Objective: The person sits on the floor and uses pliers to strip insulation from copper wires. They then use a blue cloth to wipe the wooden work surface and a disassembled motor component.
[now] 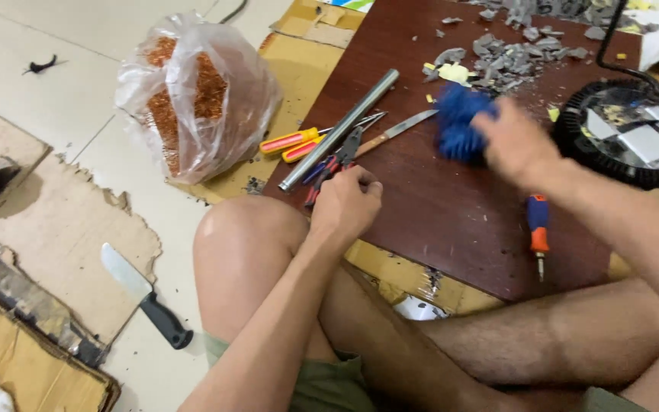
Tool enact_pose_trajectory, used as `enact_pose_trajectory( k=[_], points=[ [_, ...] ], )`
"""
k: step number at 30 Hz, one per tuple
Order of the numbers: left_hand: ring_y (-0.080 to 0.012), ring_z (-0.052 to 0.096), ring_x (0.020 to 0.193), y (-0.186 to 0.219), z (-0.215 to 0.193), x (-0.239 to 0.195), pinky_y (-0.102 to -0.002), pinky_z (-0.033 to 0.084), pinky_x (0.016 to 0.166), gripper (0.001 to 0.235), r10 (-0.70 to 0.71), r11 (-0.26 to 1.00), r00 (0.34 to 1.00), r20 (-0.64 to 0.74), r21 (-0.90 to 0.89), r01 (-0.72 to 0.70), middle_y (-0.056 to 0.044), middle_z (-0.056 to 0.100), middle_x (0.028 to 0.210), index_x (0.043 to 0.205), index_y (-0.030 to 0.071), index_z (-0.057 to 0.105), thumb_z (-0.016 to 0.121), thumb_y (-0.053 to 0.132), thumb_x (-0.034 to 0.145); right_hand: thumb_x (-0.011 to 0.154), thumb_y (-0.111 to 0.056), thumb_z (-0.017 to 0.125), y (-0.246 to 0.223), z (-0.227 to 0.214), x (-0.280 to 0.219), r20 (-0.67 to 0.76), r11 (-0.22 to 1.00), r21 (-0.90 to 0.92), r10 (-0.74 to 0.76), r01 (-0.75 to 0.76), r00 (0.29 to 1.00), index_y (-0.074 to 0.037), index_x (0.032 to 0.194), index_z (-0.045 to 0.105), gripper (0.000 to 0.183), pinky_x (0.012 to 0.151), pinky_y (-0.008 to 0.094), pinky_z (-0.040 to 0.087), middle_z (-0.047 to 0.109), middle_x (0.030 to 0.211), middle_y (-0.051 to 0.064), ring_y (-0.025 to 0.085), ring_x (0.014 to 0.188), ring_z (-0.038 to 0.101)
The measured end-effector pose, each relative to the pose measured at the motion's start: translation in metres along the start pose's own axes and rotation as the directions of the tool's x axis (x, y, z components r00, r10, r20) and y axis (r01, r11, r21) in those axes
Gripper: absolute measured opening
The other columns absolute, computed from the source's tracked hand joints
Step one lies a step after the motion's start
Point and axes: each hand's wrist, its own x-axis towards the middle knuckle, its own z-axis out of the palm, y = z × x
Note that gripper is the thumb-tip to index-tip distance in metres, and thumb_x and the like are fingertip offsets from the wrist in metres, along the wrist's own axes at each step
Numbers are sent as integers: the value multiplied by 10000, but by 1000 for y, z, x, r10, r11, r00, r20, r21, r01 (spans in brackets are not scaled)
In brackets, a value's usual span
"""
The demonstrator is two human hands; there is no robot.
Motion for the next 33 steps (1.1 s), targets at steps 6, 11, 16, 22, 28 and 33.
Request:
enact_pose_trajectory(
  k=[6,11,16,22,28,33],
  points=[
    [-318,673,1230,-1,7,-2,-454,507,1019,569,205,978,975,-83,-6,-206,-85,736,1321,1338,128,640,722,415,853,758,65,673,-57,-53,-42,-401,994,11,-93,107,911,-35,1292,656,544,876,660,592,426,1472,333,618,1101,614],
    [-455,579,1221,18,51,-40,-556,485,981,899,621,781,783,29,-116,-614,-224,471,1336,1489,139,394,828,323,723,816,51,645,-137,-61,-138,-348,957,219,-106,190,932,-120,1266,626,482,996,523,586,452,1445,298,481,1221,590],
    [-534,657,979,32,65,-57,-677,494,851,297,470,879,869,156,13,-477,-195,662,1028,1118,148,579,591,247,838,888,-331,646,-120,-70,-163,78,907,416,42,-71,996,-288,1640,216,867,975,694,558,194,1720,226,518,1265,568],
    [-482,703,1061,40,71,-75,-635,620,875,566,312,839,933,181,408,-360,-155,408,1457,1282,86,580,800,316,815,931,-591,698,-18,-13,-152,220,749,-53,654,-660,724,-124,1478,518,742,1047,600,522,613,1407,248,464,1280,655],
    [-451,700,1090,39,146,-77,-594,592,803,732,572,621,751,330,425,-659,-197,417,1456,1557,251,407,679,217,878,855,-498,764,40,0,-157,26,712,133,693,-690,720,-128,1344,678,619,915,536,606,692,1238,238,447,1153,713],
    [-349,609,1236,66,179,-40,-500,583,854,460,734,162,418,536,460,-873,-66,511,1501,1389,385,669,533,183,998,923,-286,631,26,-65,-192,-227,591,492,796,-640,561,-80,1342,611,467,801,564,554,752,1035,206,394,954,737]
  ],
)
